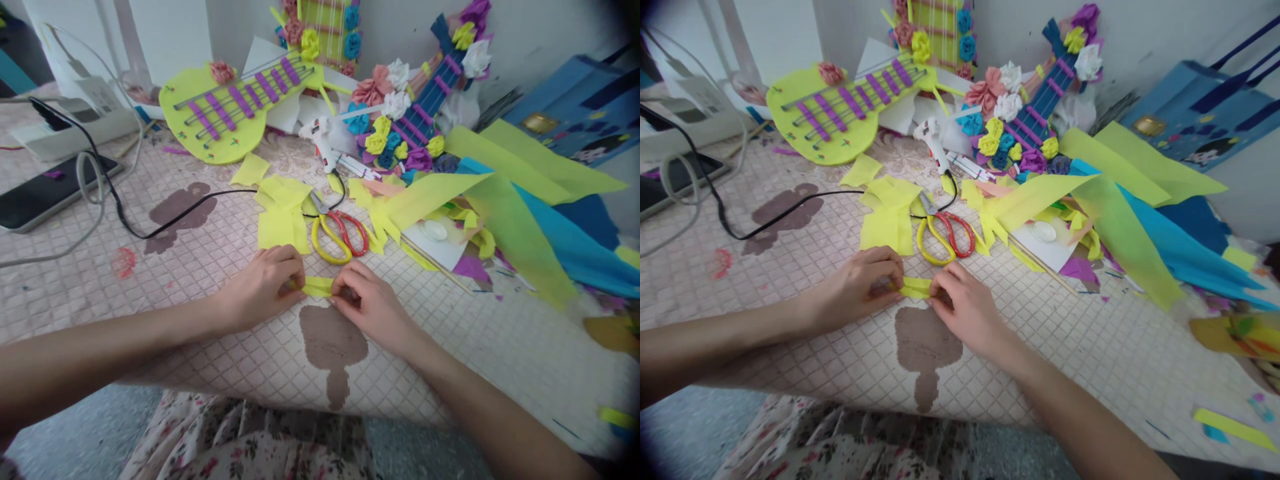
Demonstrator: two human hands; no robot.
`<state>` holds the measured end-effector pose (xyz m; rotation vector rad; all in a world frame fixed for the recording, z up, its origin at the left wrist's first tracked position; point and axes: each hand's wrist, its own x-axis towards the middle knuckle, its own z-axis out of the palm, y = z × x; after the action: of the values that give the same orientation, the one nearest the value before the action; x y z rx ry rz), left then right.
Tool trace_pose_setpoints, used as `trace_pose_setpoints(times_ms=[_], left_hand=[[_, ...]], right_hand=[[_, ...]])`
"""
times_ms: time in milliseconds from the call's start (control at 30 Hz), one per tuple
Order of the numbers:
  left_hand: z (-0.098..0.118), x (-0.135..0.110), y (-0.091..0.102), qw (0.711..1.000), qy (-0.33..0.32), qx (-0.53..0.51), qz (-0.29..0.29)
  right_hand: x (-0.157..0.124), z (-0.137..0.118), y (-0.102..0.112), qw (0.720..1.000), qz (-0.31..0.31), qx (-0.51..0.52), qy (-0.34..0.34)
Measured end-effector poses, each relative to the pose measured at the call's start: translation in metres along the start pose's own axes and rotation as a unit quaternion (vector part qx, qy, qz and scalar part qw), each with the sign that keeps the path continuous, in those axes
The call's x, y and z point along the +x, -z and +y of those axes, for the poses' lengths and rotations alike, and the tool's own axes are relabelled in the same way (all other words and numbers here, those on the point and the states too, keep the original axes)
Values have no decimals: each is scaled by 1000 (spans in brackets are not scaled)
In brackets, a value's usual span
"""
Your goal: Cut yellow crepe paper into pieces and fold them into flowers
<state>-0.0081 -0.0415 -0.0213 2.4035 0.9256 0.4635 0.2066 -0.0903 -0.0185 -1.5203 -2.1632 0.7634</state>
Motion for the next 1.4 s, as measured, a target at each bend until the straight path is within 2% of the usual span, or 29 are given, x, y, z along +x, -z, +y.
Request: trace_pose_setpoints(times_ms=[900, 1400], left_hand=[[-5, 1, 2, 1000, -11, -7, -7], [-3, 1, -3, 998, -12, 62, -2]], right_hand=[[0, -3, 1, 1000, 0, 0, -11], [0, -3, -7, 998, 27, -56, -9]])
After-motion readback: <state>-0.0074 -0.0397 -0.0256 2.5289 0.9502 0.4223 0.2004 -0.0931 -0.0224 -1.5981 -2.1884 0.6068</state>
